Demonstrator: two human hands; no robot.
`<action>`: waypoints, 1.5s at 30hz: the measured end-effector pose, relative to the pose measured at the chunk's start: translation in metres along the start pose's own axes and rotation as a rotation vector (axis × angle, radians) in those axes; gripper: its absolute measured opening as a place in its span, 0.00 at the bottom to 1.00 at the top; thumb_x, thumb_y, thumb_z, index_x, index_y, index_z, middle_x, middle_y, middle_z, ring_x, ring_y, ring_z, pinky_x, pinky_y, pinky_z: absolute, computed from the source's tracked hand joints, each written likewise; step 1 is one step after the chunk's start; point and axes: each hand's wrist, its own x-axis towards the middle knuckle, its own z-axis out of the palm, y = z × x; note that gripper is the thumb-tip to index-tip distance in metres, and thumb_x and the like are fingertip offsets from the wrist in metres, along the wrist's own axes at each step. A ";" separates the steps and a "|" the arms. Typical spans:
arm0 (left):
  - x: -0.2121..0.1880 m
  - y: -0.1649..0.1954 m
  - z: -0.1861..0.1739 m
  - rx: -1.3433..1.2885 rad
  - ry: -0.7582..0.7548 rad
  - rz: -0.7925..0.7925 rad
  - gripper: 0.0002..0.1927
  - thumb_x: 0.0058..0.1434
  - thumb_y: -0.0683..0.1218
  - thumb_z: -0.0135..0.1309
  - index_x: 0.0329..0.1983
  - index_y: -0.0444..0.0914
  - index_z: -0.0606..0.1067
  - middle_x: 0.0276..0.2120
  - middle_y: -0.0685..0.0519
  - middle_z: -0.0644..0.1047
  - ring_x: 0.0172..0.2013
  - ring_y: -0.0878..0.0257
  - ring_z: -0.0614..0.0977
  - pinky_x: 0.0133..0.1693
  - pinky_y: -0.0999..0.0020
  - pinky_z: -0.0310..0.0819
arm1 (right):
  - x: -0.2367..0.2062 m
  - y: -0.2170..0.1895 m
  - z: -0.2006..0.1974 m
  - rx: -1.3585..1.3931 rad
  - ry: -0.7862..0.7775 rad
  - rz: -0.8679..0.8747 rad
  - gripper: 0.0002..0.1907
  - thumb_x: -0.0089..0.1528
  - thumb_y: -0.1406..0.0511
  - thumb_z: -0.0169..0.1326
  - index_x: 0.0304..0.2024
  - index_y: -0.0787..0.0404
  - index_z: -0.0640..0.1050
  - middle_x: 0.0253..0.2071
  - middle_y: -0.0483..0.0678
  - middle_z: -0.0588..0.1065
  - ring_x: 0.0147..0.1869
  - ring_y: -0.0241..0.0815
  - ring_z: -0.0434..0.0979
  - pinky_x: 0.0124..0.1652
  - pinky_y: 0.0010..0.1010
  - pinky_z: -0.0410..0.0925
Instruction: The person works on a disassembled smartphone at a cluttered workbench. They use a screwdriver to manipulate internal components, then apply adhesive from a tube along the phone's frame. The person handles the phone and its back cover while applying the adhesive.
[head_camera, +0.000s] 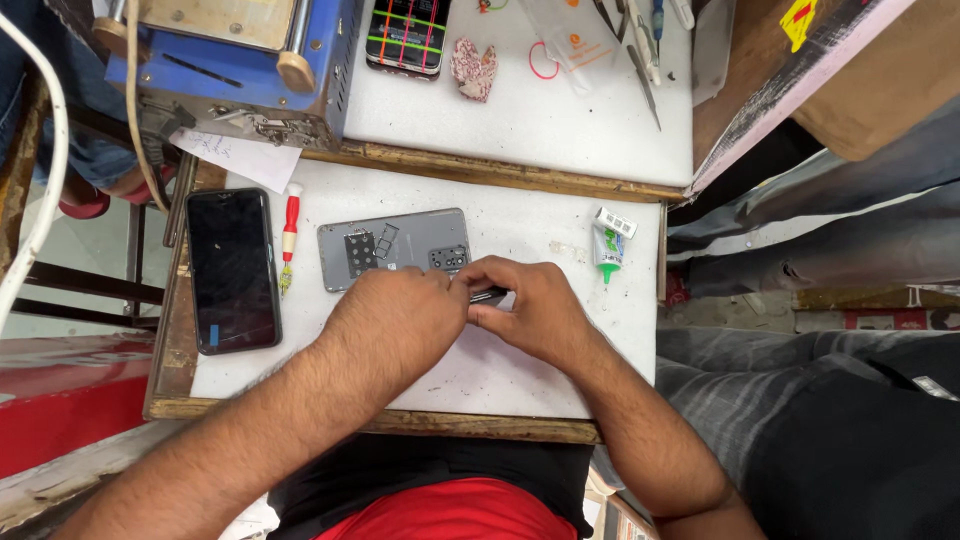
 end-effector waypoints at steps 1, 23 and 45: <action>0.001 0.000 -0.001 0.012 -0.023 0.003 0.07 0.57 0.42 0.58 0.38 0.36 0.77 0.31 0.49 0.80 0.33 0.57 0.85 0.31 0.62 0.82 | 0.000 0.000 0.000 0.002 0.005 -0.002 0.18 0.55 0.64 0.69 0.47 0.58 0.81 0.43 0.46 0.84 0.48 0.39 0.86 0.48 0.30 0.78; -0.040 0.009 0.039 -0.156 0.694 -0.235 0.12 0.51 0.39 0.58 0.40 0.38 0.79 0.30 0.53 0.73 0.33 0.57 0.78 0.34 0.63 0.75 | -0.002 -0.017 0.010 -0.144 0.202 -0.347 0.12 0.59 0.62 0.65 0.44 0.57 0.83 0.45 0.47 0.83 0.49 0.47 0.83 0.45 0.33 0.76; -0.073 -0.006 0.070 -0.499 0.689 -0.381 0.09 0.63 0.43 0.59 0.45 0.38 0.81 0.38 0.49 0.84 0.34 0.57 0.86 0.35 0.65 0.82 | -0.003 -0.044 0.018 -0.231 0.245 -0.375 0.13 0.56 0.69 0.67 0.44 0.54 0.84 0.44 0.41 0.83 0.36 0.39 0.75 0.37 0.30 0.69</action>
